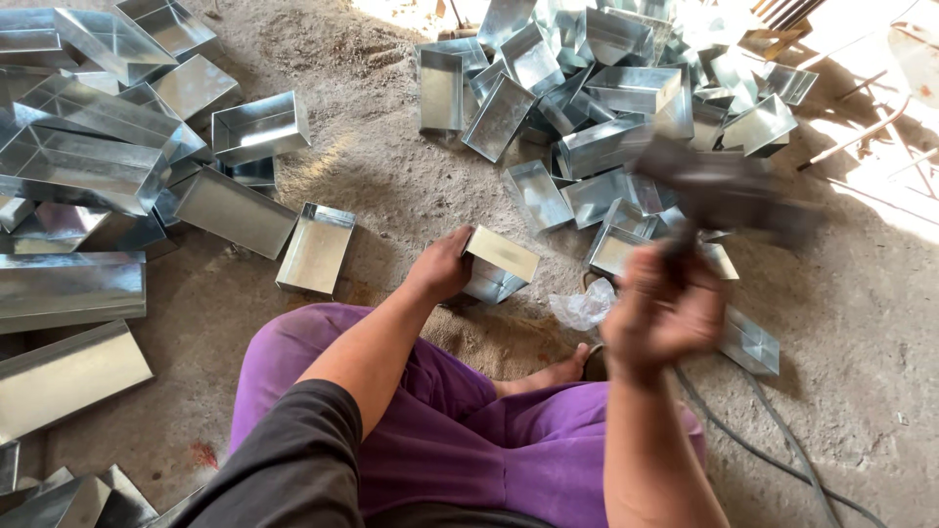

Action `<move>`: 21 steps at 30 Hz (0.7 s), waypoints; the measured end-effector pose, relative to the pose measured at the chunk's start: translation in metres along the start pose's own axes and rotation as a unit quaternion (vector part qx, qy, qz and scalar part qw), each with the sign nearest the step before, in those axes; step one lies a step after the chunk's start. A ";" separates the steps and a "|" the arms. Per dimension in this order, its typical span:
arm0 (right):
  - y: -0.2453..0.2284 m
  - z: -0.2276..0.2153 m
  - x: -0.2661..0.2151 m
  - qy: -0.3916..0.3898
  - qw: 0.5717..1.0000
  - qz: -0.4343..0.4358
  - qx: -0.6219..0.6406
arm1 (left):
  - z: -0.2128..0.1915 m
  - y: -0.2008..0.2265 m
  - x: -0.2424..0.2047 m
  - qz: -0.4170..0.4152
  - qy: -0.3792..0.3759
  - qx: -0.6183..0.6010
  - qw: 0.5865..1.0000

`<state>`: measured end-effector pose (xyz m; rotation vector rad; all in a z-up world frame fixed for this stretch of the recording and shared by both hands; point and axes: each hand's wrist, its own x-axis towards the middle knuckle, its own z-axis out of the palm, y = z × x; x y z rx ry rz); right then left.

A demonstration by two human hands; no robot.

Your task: The person sits on the floor and repeatedly hammers small rectangular metal boxes placed on a wooden block. They pick up each box, position it, strike it with a hammer, and then toss it aside. The process is repeated for multiple boxes.

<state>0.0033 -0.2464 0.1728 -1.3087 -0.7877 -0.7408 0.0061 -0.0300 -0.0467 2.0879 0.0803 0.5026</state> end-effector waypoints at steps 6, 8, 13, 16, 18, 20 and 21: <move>0.040 0.019 -0.046 -0.302 0.884 0.092 -0.345 | 0.000 0.002 -0.001 -0.051 -0.034 0.016 0.998; 0.044 0.015 -0.051 -0.269 0.905 0.086 -0.318 | -0.003 0.005 -0.001 -0.004 -0.011 0.018 1.000; 0.036 -0.020 -0.048 -0.177 0.918 0.256 -0.247 | -0.022 0.019 0.007 0.105 0.037 0.118 0.987; 0.030 -0.049 -0.053 -0.145 0.950 0.194 -0.196 | -0.025 0.022 0.005 0.161 -0.002 0.239 0.958; 0.032 -0.060 -0.060 -0.119 0.969 0.156 -0.152 | -0.021 0.021 0.003 0.150 -0.052 0.321 0.934; 0.040 -0.062 -0.067 -0.106 0.978 0.117 -0.133 | -0.015 0.019 0.008 0.117 -0.098 0.399 0.904; 0.048 -0.056 -0.073 -0.101 0.980 0.098 -0.138 | -0.014 0.017 0.011 0.110 -0.097 0.403 0.903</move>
